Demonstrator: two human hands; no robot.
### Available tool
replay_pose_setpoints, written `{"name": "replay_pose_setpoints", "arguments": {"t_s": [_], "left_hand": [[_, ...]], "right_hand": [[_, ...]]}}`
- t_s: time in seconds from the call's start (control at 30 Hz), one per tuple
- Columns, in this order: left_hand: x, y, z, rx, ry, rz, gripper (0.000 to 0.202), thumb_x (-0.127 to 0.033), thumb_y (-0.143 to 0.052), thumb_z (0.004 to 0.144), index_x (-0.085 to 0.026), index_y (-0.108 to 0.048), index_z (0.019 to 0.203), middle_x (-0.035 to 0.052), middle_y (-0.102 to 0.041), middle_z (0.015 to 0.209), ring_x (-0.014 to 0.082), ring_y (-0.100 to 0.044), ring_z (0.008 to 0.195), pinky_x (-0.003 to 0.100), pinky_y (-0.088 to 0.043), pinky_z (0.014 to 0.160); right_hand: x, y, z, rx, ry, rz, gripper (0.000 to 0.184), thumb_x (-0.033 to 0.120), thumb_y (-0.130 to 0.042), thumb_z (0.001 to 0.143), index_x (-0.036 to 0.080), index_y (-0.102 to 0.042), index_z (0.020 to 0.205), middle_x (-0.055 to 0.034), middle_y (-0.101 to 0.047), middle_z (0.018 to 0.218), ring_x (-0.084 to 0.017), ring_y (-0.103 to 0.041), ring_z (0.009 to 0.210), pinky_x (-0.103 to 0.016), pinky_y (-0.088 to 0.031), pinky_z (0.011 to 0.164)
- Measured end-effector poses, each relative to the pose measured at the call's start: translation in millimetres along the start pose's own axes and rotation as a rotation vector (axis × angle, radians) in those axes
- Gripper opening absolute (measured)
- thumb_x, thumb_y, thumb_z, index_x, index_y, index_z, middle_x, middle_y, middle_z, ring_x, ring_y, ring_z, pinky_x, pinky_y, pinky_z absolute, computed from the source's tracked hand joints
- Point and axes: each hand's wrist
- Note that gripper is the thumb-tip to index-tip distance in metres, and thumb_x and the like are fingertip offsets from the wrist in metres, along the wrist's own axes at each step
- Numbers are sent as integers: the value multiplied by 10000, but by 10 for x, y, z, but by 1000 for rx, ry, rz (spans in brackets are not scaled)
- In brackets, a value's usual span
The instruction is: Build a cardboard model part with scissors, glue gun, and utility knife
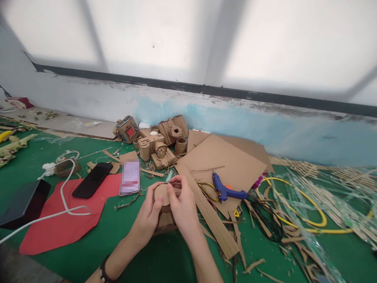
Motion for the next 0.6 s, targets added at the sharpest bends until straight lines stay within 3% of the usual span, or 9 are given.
{"name": "replay_pose_setpoints", "arguments": {"t_s": [0.2, 0.3, 0.4, 0.47, 0.6], "left_hand": [[4, 80, -15, 60, -37, -78, 692, -681, -429, 1101, -233, -373, 1626, 190, -472, 1692, 334, -468, 1571, 528, -367, 1302], [-15, 144, 49, 86, -141, -125, 909, -799, -584, 981, -229, -340, 1646, 209, -424, 1730, 355, -391, 1630, 519, -337, 1328], [-68, 155, 141, 99, -200, -96, 1013, -796, -781, 844, -231, -414, 1600, 209, -467, 1697, 387, -440, 1592, 528, -377, 1303], [-99, 123, 189, 107, -214, -61, 905, -689, -857, 843, -230, -493, 1533, 193, -561, 1606, 384, -536, 1504, 527, -433, 1254], [-82, 24, 218, 16, -254, 35, 424, -389, -766, 944, -223, -631, 1310, 123, -712, 1311, 318, -680, 1264, 488, -513, 1148]], "right_hand": [[-62, 145, -175, -122, 24, 21, 344, 532, -565, 1091, 222, -706, 1132, -104, -797, 1123, -250, -774, 1053, -376, -633, 915], [-98, 201, -278, -137, 54, -38, 351, 522, -559, 1098, 221, -738, 1113, -103, -805, 1110, -250, -774, 1030, -362, -627, 899], [-163, 174, -360, -170, 93, -96, 336, 490, -538, 1110, 226, -745, 1097, -87, -807, 1078, -241, -771, 1012, -339, -620, 888], [-217, 118, -402, -184, 116, -117, 324, 470, -528, 1116, 228, -743, 1099, -75, -805, 1047, -235, -771, 978, -327, -620, 859], [-297, 1, -460, -215, 189, -157, 280, 411, -514, 1124, 236, -732, 1115, -66, -796, 1035, -228, -772, 951, -317, -625, 834]]}}
Point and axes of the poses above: each hand's wrist, its own z-axis towards the middle knuckle, its own y-axis out of the back of the hand, x = y × z
